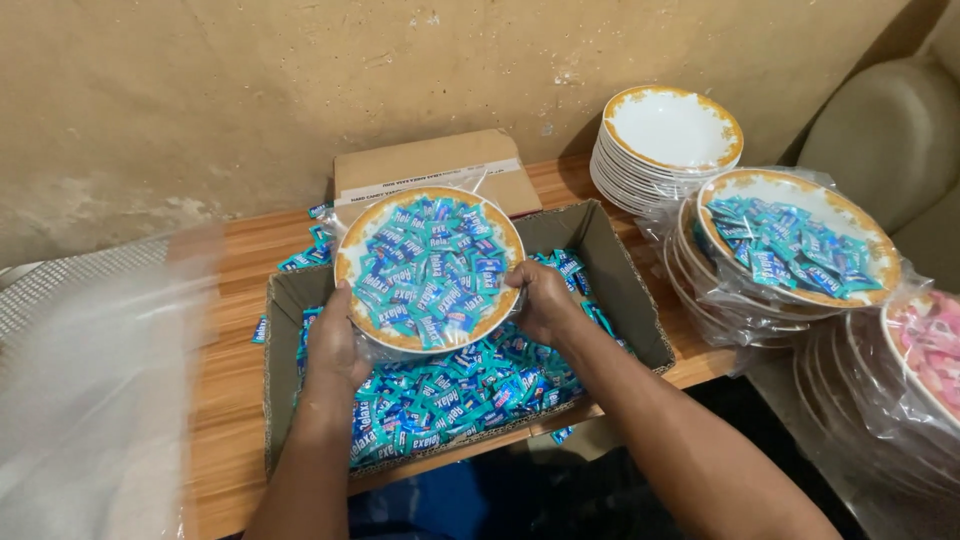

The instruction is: The person is manually filling decorative bowls with small blue-wrapped snacks from a large box and then wrapping each filled bowl in clear plastic film.

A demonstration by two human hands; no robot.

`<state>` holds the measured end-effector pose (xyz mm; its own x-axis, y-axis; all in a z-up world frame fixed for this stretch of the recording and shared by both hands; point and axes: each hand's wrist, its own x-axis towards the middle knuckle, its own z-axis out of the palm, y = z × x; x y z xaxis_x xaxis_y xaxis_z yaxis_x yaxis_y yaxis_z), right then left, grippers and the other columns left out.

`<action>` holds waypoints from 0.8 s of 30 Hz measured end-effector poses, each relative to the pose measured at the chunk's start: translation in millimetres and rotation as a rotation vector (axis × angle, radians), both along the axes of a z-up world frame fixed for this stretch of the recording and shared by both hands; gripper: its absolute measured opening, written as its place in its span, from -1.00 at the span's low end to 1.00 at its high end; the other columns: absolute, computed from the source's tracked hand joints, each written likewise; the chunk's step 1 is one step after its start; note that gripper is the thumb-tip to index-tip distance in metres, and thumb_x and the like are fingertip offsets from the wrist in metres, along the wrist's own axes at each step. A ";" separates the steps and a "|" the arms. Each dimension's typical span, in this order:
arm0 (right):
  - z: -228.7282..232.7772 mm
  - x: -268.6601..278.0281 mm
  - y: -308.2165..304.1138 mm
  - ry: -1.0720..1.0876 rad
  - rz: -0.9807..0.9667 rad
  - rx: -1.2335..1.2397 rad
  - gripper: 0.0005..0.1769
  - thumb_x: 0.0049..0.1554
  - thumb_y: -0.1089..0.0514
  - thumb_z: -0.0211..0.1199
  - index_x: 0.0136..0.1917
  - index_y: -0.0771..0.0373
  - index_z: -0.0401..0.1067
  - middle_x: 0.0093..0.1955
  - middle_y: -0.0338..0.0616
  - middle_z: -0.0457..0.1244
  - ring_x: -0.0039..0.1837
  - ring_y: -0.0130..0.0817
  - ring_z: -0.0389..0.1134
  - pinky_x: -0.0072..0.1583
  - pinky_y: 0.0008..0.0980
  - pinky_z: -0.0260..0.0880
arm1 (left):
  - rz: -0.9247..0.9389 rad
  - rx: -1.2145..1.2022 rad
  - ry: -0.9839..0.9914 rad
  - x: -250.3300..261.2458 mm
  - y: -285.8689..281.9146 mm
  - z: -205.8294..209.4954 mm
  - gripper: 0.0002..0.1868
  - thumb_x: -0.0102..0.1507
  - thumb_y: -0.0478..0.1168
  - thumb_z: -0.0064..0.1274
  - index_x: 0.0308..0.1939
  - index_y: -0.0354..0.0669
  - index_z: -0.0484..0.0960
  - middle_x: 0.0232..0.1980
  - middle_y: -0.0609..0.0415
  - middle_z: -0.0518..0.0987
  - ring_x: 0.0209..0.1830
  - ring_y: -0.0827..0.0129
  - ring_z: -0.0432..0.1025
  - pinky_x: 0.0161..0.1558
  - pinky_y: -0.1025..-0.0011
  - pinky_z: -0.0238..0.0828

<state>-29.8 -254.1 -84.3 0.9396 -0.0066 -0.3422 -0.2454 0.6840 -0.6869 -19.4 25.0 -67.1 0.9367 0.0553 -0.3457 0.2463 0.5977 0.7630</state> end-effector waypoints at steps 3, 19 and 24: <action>2.9 -4.6 6.6 -0.053 -0.089 0.001 -0.37 -0.18 0.35 0.08 0.22 0.28 0.36 -0.18 0.07 0.31 -0.16 0.06 0.42 0.00 -0.04 0.48 | 0.074 0.043 -0.032 -12.1 -5.8 15.5 -0.57 0.36 -0.01 0.09 0.10 -0.34 0.57 0.02 -0.33 0.64 -0.05 -0.12 0.61 0.00 -0.18 0.57; 89.2 -53.3 -29.6 -0.098 -0.283 -0.502 -0.67 0.21 0.31 0.08 0.21 0.25 0.48 -0.15 -0.02 0.39 -0.22 -0.29 0.40 -0.20 -0.28 0.42 | 0.037 0.109 0.026 -13.5 -34.7 40.5 -0.65 0.41 0.01 -0.03 0.11 -0.12 0.62 0.06 0.08 0.71 -0.02 0.34 0.63 0.00 0.23 0.64; 146.6 -101.0 -64.7 -0.126 -0.307 -0.796 -0.58 0.17 0.32 0.07 0.27 0.21 0.49 0.04 -0.16 0.42 -0.04 -0.45 0.41 -0.01 -0.41 0.47 | -0.041 0.130 -0.084 -32.5 -76.3 67.2 -0.81 0.42 -0.14 -0.05 0.05 0.00 0.62 0.09 0.11 0.69 0.07 0.36 0.61 0.08 0.29 0.63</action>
<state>-130.8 -318.9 62.3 0.8874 -0.4605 -0.0213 -0.0182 0.0111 -0.9998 -51.9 -51.3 0.1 0.9645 0.0556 -0.2583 0.2005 0.4828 0.8525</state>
